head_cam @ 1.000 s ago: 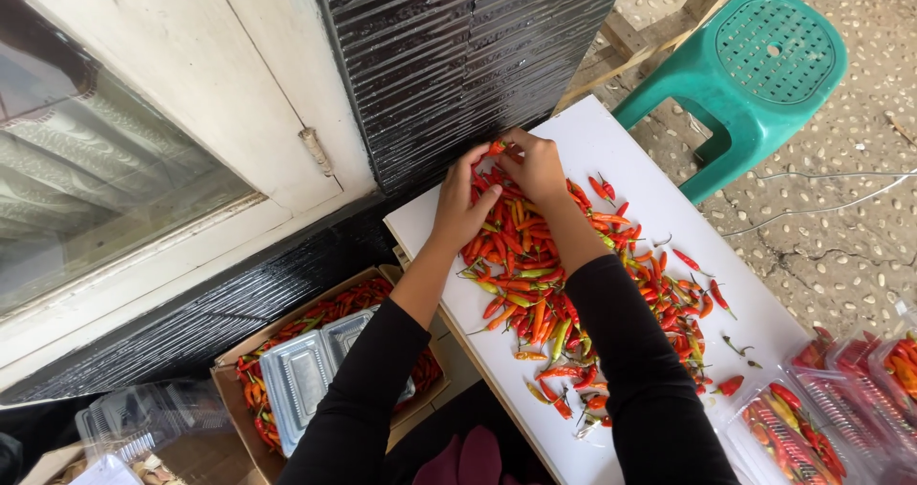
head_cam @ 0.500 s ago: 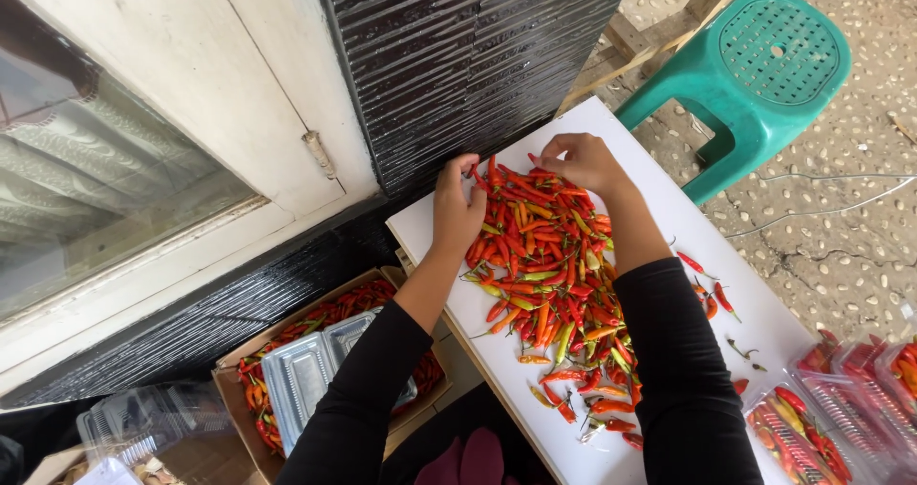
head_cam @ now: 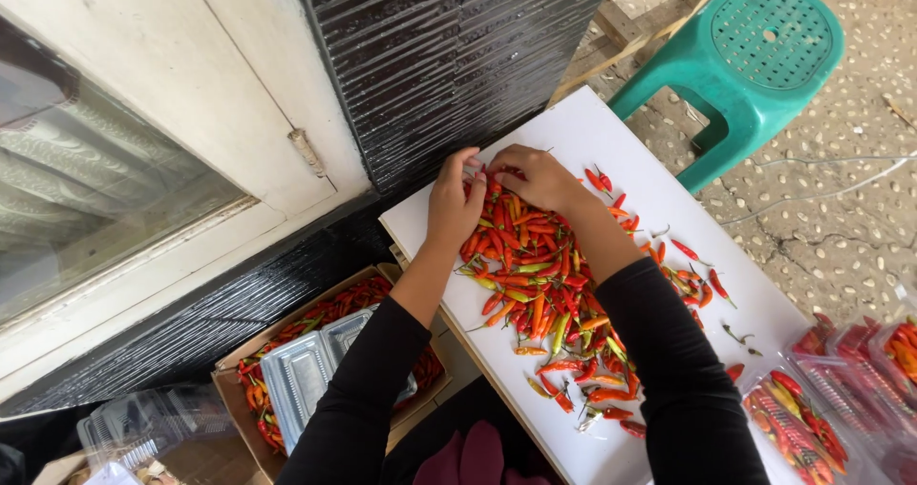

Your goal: Weighing red chili peppers on a digital scale for packaging

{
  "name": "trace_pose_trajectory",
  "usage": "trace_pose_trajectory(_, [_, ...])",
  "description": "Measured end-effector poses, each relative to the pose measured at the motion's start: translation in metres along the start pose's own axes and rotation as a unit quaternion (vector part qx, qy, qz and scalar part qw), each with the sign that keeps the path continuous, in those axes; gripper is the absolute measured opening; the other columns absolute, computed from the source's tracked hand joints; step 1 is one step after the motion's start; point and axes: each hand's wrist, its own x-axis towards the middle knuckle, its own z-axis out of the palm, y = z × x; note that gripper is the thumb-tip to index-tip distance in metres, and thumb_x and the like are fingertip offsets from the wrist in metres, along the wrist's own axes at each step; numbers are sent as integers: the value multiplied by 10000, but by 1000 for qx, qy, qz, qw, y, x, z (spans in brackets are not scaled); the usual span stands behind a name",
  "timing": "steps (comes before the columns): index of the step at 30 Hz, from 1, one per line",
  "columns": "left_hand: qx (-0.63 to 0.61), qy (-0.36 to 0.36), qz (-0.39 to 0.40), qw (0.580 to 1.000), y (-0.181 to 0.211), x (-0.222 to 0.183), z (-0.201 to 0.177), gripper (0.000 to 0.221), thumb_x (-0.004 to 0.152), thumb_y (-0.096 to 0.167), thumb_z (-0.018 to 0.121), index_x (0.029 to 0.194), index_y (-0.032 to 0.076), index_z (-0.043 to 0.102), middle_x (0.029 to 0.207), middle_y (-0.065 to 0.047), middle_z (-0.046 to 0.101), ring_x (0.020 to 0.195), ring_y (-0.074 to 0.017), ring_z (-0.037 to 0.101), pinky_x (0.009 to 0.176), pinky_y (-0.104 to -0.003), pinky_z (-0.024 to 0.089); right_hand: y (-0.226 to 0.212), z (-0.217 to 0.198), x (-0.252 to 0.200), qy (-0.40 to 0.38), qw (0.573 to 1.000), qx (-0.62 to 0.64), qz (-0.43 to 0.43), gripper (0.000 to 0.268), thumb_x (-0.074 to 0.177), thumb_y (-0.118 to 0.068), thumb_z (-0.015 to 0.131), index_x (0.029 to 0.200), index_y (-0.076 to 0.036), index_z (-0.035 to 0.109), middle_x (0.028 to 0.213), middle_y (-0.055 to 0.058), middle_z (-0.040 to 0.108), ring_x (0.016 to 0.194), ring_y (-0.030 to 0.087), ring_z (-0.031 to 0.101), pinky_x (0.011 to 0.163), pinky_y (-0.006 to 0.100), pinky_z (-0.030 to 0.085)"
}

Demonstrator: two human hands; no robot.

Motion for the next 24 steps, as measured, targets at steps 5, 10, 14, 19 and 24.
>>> trace_pose_trajectory(5, [5,-95,51,994,-3,0,-5,305,1024,224,561,1309,139,626,1125,-97,694,1054,-316,662,911,-436,522,-16,-20,-39,2,999,2,-44,187,973,-166,626,1094,-64,726,1091,175,714,1067,424,671,913,558,539])
trace_pose_trajectory(10, [-6,-161,86,983,-2,-3,-1,281,953,251,670,1221,164,680,1017,-60,727,984,-274,668,880,-404,519,-24,-27,-78,33,995,-19,-95,179,962,-128,641,1105,-63,726,1079,167,711,1027,426,675,866,531,552])
trace_pose_trajectory(14, [-70,-172,147,971,1,-3,0,281,886,170,711,1166,150,704,1005,-50,716,976,-276,656,885,-401,516,-19,-28,-112,55,992,-61,-98,310,881,-18,674,1187,-58,698,1120,158,650,1021,403,652,859,471,559])
trace_pose_trajectory(19, [-76,-146,188,968,8,-18,-1,281,847,85,704,1118,156,722,961,4,699,915,-229,645,843,-358,517,-14,-25,-162,49,993,-90,-55,493,843,57,643,1315,-82,639,1114,161,608,1070,408,641,900,461,560])
trace_pose_trajectory(24, [14,-185,219,958,33,-39,-5,276,919,160,628,1184,160,702,1153,-44,686,1077,-283,605,903,-440,463,-19,-33,-211,7,979,-194,-67,316,890,11,637,1190,-83,663,1092,104,610,1029,312,659,861,409,567])
